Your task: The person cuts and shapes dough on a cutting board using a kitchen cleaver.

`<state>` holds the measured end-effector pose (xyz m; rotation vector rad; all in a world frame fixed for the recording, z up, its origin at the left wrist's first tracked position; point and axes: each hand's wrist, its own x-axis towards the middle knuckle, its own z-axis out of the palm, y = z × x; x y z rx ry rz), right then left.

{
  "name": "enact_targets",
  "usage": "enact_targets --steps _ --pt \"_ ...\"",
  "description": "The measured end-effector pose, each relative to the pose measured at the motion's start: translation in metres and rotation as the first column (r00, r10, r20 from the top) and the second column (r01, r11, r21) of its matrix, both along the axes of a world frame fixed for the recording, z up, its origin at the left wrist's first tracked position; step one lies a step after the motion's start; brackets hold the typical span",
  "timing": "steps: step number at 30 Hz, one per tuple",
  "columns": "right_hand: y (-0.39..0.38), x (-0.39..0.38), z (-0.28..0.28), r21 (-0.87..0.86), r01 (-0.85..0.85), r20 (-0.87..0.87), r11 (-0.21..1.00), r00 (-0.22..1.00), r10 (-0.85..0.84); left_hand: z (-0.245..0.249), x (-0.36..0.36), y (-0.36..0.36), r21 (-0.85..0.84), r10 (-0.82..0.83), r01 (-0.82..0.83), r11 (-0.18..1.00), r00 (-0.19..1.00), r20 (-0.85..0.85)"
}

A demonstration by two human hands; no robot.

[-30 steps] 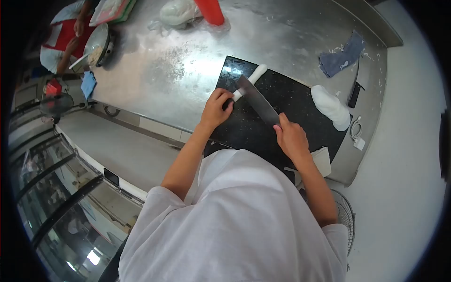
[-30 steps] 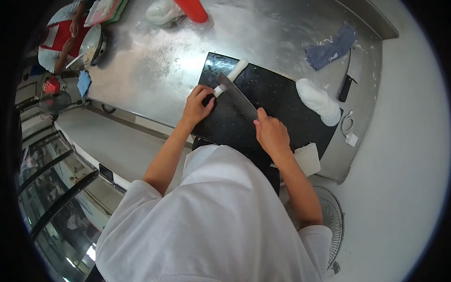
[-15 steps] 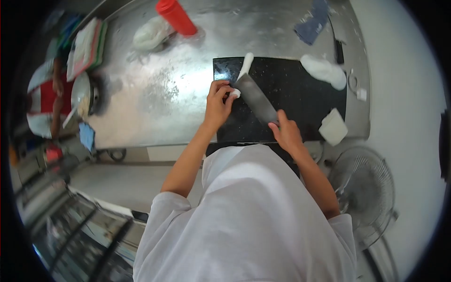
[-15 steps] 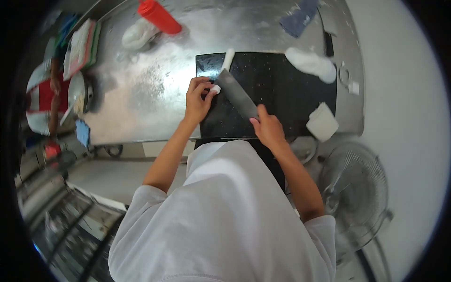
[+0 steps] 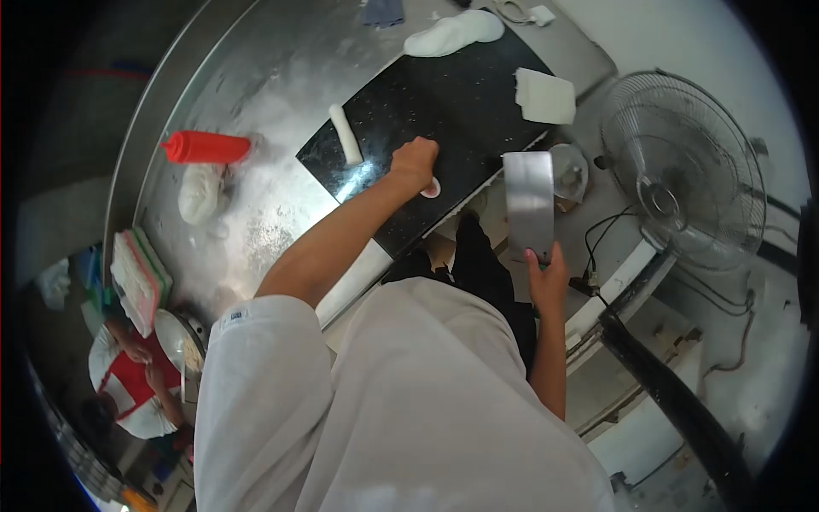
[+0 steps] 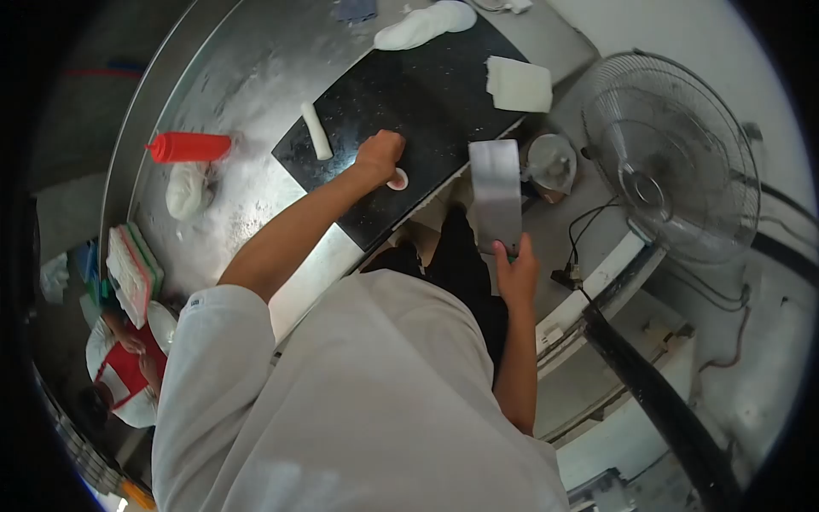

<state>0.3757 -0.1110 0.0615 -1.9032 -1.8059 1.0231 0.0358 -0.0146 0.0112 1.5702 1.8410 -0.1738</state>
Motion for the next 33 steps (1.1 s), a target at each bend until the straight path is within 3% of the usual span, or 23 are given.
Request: enact_targets --steps 3,4,7,11,12,15,16,19,20,21,22,24,26,29,30,32,33 --pt "-0.004 0.011 -0.012 0.135 0.002 -0.097 0.991 0.995 0.011 0.016 0.003 -0.003 0.176 -0.200 0.210 0.962 0.977 -0.072" --pt "-0.002 0.017 -0.013 0.121 0.008 -0.125 0.993 0.992 0.007 0.002 -0.007 -0.002 0.194 -0.275 0.271 0.943 0.961 -0.009" --pt "0.027 0.023 -0.007 0.097 0.032 -0.231 0.995 0.973 -0.009 0.004 0.002 0.003 0.364 -0.067 -0.028 0.931 0.967 0.246" --pt "0.094 0.018 -0.006 0.121 0.101 -0.357 0.987 0.933 -0.051 -0.028 0.046 0.006 0.670 -0.003 -0.069 0.739 0.994 0.105" --pt "0.117 0.015 -0.001 0.130 0.116 -0.370 0.985 0.927 -0.061 -0.031 0.049 0.001 0.557 -0.082 0.107 0.824 0.994 -0.070" --pt "0.175 -0.011 0.023 0.007 0.247 -0.631 0.969 0.753 -0.187 -0.029 0.051 0.008 0.493 -0.158 0.224 0.841 0.972 -0.172" --pt "0.192 -0.021 0.014 0.043 0.282 -0.737 0.959 0.657 -0.160 -0.025 0.053 0.008 0.497 -0.151 0.204 0.843 0.978 -0.145" --pt "0.236 -0.039 -0.029 0.106 0.329 -0.791 0.938 0.600 -0.121 -0.025 0.052 0.009 0.477 -0.145 0.142 0.868 0.989 -0.030" --pt "0.237 -0.030 -0.070 0.251 0.271 -0.568 0.929 0.818 -0.086 -0.029 0.051 0.007 0.536 -0.081 0.064 0.841 0.997 0.008" --pt "0.239 -0.014 -0.127 0.375 0.163 -0.290 0.913 0.956 -0.051 -0.031 0.051 0.007 0.526 -0.085 0.048 0.849 0.995 0.046" --pt "0.247 -0.005 -0.159 0.464 0.019 0.011 0.885 1.000 -0.027 -0.030 0.049 0.006 0.518 -0.087 0.035 0.855 0.993 0.078" --pt "0.248 -0.003 -0.147 0.180 0.110 -0.025 0.978 0.994 -0.107 -0.025 0.045 0.005 0.531 -0.116 0.034 0.847 0.986 0.121" --pt "0.252 -0.030 -0.099 -0.076 0.275 -0.189 0.959 0.940 -0.284 -0.027 0.041 0.014 0.499 -0.169 0.073 0.864 0.974 0.150" --pt "0.246 -0.051 -0.071 -0.029 0.437 -0.468 0.899 0.789 -0.398 -0.025 0.039 0.007 0.471 -0.241 0.114 0.875 0.946 0.218" --pt "0.243 -0.063 -0.073 -0.006 0.494 -0.467 0.869 0.767 -0.439 -0.026 0.036 0.009 0.467 -0.261 0.125 0.875 0.936 0.238" --pt "0.230 -0.036 -0.141 0.037 0.269 -0.120 0.962 0.957 -0.263 -0.022 0.038 0.008 0.488 -0.275 0.113 0.866 0.922 0.274" --pt "0.224 -0.031 -0.146 0.042 0.231 -0.073 0.972 0.971 -0.228 -0.023 0.039 0.007 0.513 -0.281 0.102 0.852 0.916 0.285"
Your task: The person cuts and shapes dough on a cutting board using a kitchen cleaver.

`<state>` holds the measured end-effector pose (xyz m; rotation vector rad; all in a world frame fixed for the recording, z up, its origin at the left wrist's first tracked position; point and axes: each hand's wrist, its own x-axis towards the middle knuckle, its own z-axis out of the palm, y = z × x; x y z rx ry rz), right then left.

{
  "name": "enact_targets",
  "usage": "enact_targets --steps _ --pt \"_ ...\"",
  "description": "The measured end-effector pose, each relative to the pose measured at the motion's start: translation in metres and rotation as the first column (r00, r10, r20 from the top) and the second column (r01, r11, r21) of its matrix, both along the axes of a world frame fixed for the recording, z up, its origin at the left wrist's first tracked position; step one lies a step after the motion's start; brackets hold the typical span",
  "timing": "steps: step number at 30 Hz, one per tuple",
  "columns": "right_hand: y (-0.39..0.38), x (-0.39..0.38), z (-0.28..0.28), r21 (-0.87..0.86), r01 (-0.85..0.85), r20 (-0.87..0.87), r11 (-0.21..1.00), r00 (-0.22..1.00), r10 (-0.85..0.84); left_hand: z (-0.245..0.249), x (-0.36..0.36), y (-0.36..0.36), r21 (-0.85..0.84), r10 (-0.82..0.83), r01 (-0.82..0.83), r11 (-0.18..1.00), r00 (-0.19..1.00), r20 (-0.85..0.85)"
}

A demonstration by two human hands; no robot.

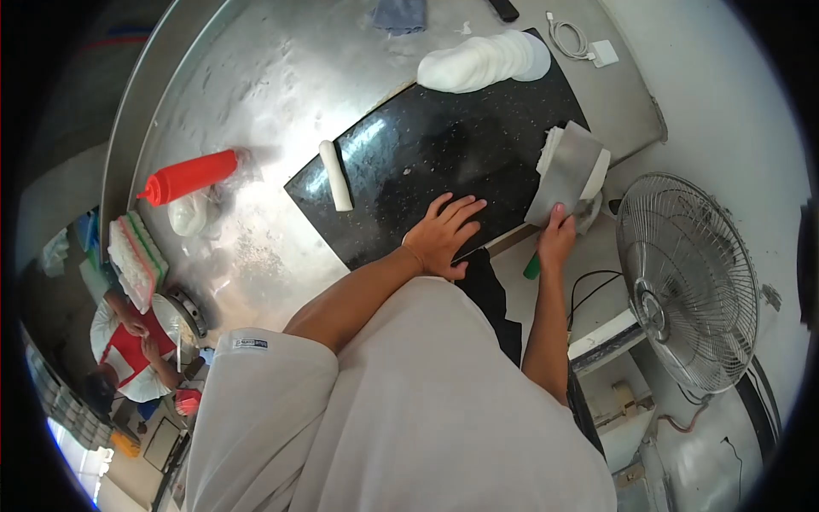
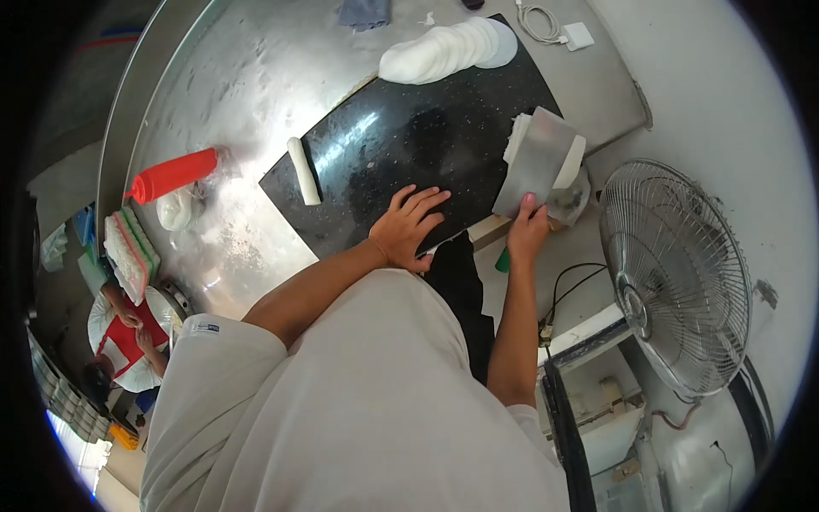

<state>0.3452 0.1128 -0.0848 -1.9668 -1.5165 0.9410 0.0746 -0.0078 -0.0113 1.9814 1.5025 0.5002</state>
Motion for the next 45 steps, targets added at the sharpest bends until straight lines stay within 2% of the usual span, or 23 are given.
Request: enact_targets --steps 2,4,8,10,12,13,14,16,18,20,21,22,24,25,26,27,28,29,32,36,39,42,45 --pt "-0.012 0.009 -0.009 -0.015 -0.073 0.093 0.997 0.993 0.074 -0.005 -0.001 -0.001 0.057 0.011 -0.012 0.998 0.999 0.031" --pt "-0.035 -0.015 0.060 -0.188 0.027 -0.035 0.982 0.999 -0.034 -0.010 -0.006 0.004 0.174 0.038 -0.044 0.984 0.999 0.035" --pt "-0.106 -0.008 0.091 -0.148 0.094 -0.173 0.985 0.978 -0.119 -0.024 -0.007 0.004 0.232 -0.007 -0.055 0.971 0.967 0.256" --pt "-0.146 -0.009 0.100 -0.145 0.125 -0.187 0.981 0.971 -0.151 -0.017 -0.022 0.018 -0.240 0.250 -0.139 0.961 0.808 0.533" --pt "-0.184 -0.009 0.102 -0.155 0.166 -0.183 0.974 0.964 -0.193 -0.020 -0.035 0.034 -0.196 0.352 -0.301 0.933 0.653 0.671" --pt "-0.204 -0.004 0.104 -0.168 0.191 -0.176 0.967 0.959 -0.221 -0.013 -0.023 0.026 -0.004 0.426 -0.505 0.863 0.724 0.542" --pt "-0.221 0.005 0.102 -0.199 0.187 -0.181 0.962 0.958 -0.224 0.011 -0.013 0.016 0.220 0.524 -0.640 0.736 0.745 0.412" --pt "-0.246 0.011 0.090 -0.248 0.182 -0.219 0.951 0.946 -0.238 -0.016 0.000 -0.011 0.382 0.340 -0.366 0.849 0.930 0.136" --pt "-0.252 0.015 0.076 -0.271 0.080 -0.109 0.959 0.988 -0.113 -0.020 0.001 -0.021 0.388 0.222 -0.221 0.895 0.974 0.042" --pt "-0.271 0.026 0.081 -0.278 -0.060 -0.057 0.959 0.997 0.046 -0.019 -0.006 -0.018 0.287 0.223 -0.261 0.922 0.962 0.160" --pt "-0.263 0.018 0.078 -0.227 -0.156 -0.084 0.961 0.987 0.140 -0.026 -0.017 -0.011 0.179 0.249 -0.379 0.908 0.831 0.497" --pt "-0.239 -0.001 0.066 -0.143 -0.245 -0.115 0.959 0.966 0.230 -0.033 -0.011 -0.001 -0.085 0.367 -0.578 0.811 0.391 0.844" --pt "-0.203 -0.038 0.062 -0.150 -0.420 -0.218 0.895 0.897 0.384 0.005 -0.040 -0.005 0.009 0.588 -0.724 0.689 0.567 0.577" --pt "-0.204 -0.044 0.070 -0.185 -0.511 -0.263 0.839 0.849 0.459 0.010 -0.040 -0.015 0.111 0.561 -0.653 0.749 0.715 0.418" --pt "-0.199 -0.052 0.073 -0.233 -0.563 -0.220 0.793 0.825 0.521 0.009 -0.035 -0.031 0.165 0.481 -0.504 0.847 0.861 0.165" --pt "-0.183 -0.065 0.071 -0.259 -0.617 -0.180 0.744 0.787 0.590 0.004 -0.031 -0.051 0.191 0.361 -0.337 0.922 0.926 -0.107" --pt "-0.172 -0.077 0.071 -0.294 -0.662 -0.150 0.689 0.744 0.651 -0.008 -0.030 -0.065 0.148 0.207 -0.162 0.976 0.902 -0.379" --pt "-0.166 -0.084 0.084 -0.287 -0.674 -0.037 0.680 0.717 0.696 -0.025 -0.026 -0.063 0.115 0.305 -0.283 0.952 0.906 -0.292" --pt "-0.158 -0.079 0.082 -0.255 -0.711 0.055 0.656 0.666 0.744 -0.008 -0.022 -0.038 0.071 0.217 -0.206 0.976 0.887 -0.408" --pt "-0.153 -0.073 0.072 -0.266 -0.684 0.034 0.679 0.697 0.716 -0.010 -0.020 -0.013 0.039 0.123 -0.117 0.992 0.904 -0.409" --pt "-0.148 -0.071 0.071 -0.257 -0.675 0.054 0.691 0.704 0.708 -0.017 -0.019 0.007 0.126 0.096 -0.049 0.991 0.912 -0.400" --pt "-0.141 -0.074 0.064 -0.103 -0.636 0.095 0.765 0.759 0.644 -0.017 -0.020 0.032 0.203 0.030 0.056 0.978 0.915 -0.401" --pt "-0.140 -0.089 0.060 -0.113 -0.470 0.061 0.875 0.876 0.478 -0.025 -0.018 0.074 0.302 -0.088 0.230 0.925 0.903 -0.420"
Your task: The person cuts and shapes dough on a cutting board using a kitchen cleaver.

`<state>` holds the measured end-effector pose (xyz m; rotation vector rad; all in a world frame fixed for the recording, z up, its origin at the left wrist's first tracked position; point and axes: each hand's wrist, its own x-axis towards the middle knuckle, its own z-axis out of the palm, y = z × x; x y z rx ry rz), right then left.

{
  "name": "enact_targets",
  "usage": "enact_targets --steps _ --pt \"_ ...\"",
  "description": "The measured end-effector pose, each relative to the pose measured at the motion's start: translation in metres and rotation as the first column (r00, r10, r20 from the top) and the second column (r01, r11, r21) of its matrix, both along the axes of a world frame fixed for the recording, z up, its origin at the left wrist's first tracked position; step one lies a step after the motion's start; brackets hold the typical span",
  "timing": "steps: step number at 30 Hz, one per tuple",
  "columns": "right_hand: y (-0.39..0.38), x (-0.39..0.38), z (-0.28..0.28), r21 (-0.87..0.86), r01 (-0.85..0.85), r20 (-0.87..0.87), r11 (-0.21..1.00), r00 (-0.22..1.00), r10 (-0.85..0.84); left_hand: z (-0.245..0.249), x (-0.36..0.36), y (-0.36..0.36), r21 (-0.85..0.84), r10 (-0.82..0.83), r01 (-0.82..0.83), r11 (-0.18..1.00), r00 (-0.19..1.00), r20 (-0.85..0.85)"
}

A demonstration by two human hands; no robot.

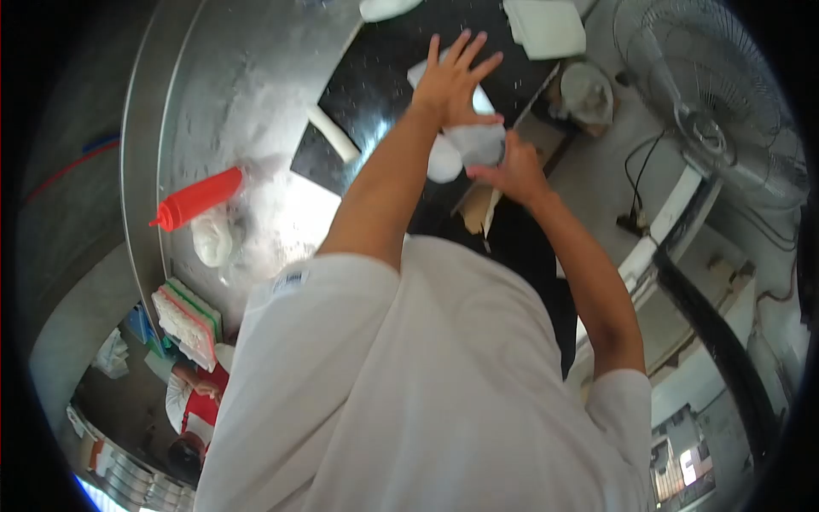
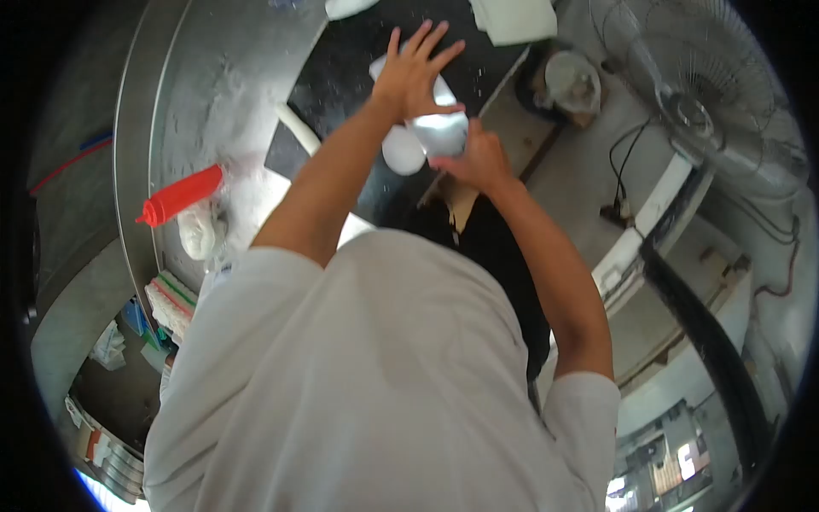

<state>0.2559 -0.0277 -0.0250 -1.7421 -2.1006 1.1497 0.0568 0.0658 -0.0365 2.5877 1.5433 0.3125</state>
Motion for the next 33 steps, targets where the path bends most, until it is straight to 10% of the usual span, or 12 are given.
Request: enact_targets --steps 7,15,23,33 --pt "-0.070 0.002 -0.001 -0.193 0.004 -0.066 0.981 0.998 -0.017 0.013 0.001 -0.061 -0.260 -0.139 0.128 0.957 0.990 -0.025" --pt "0.012 0.032 -0.011 0.074 -0.087 0.005 0.993 0.996 0.087 -0.005 0.024 0.012 0.038 -0.086 0.084 0.996 0.994 0.073" --pt "-0.096 0.013 -0.007 -0.265 0.000 -0.081 0.964 0.996 -0.022 0.010 0.015 -0.080 -0.298 -0.231 0.200 0.933 0.970 -0.070" --pt "0.037 0.046 0.009 -0.007 -0.313 0.025 0.950 0.949 0.313 0.039 0.030 -0.019 -0.159 0.131 -0.143 0.977 0.988 -0.088"
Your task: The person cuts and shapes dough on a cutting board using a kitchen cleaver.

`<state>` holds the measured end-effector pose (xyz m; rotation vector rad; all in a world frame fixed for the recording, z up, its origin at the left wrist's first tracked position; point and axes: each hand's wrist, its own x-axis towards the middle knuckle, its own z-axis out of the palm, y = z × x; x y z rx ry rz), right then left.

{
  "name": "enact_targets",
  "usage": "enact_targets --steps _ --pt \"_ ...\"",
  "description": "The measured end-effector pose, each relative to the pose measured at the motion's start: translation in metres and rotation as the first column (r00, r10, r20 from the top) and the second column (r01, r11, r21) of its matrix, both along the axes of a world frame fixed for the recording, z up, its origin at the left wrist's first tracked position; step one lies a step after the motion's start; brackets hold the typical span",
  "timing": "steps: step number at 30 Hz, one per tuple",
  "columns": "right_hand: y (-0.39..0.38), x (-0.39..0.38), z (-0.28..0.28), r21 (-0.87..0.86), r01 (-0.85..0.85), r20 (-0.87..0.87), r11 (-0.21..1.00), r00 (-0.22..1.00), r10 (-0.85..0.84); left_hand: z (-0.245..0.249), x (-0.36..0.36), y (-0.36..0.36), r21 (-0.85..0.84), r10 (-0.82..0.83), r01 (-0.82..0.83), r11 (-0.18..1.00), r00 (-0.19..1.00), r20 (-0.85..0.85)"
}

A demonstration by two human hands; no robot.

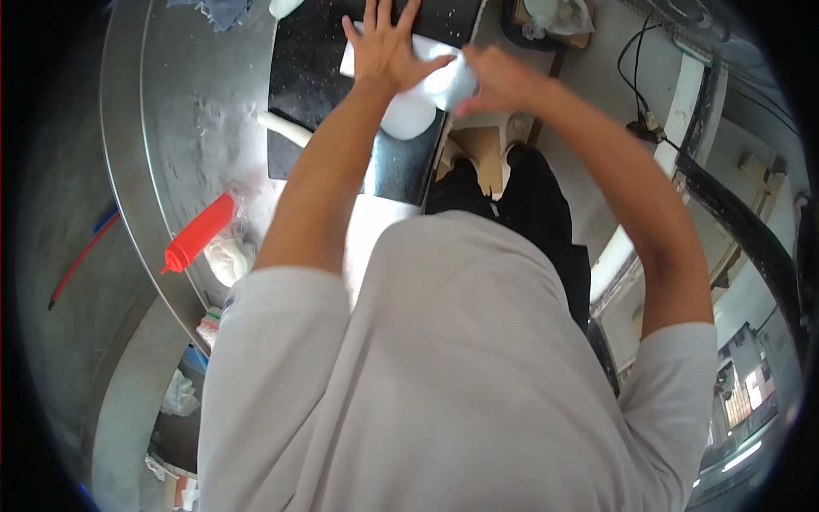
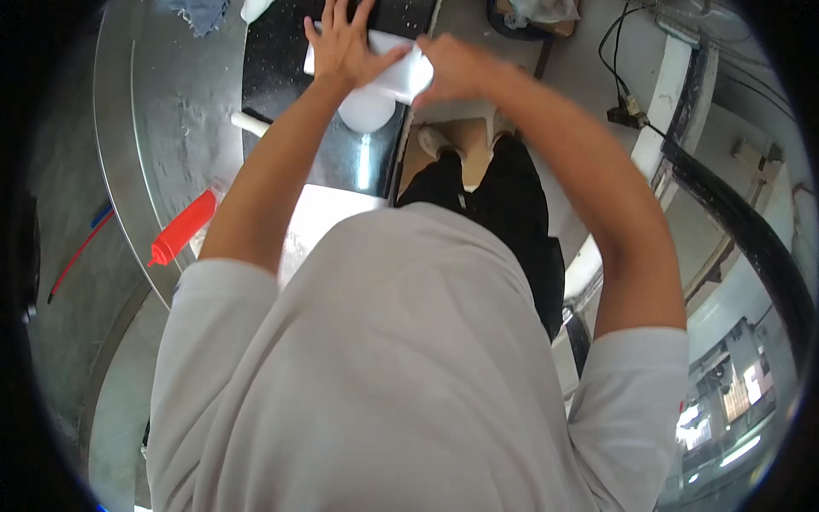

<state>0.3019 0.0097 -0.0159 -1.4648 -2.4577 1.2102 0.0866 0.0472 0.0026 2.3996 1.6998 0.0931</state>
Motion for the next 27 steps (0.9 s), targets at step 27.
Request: enact_targets --steps 27 --pt "0.060 0.025 -0.032 0.165 -0.234 -0.139 0.958 0.956 0.257 -0.024 0.020 0.027 0.096 -0.028 0.036 0.995 0.996 -0.083"
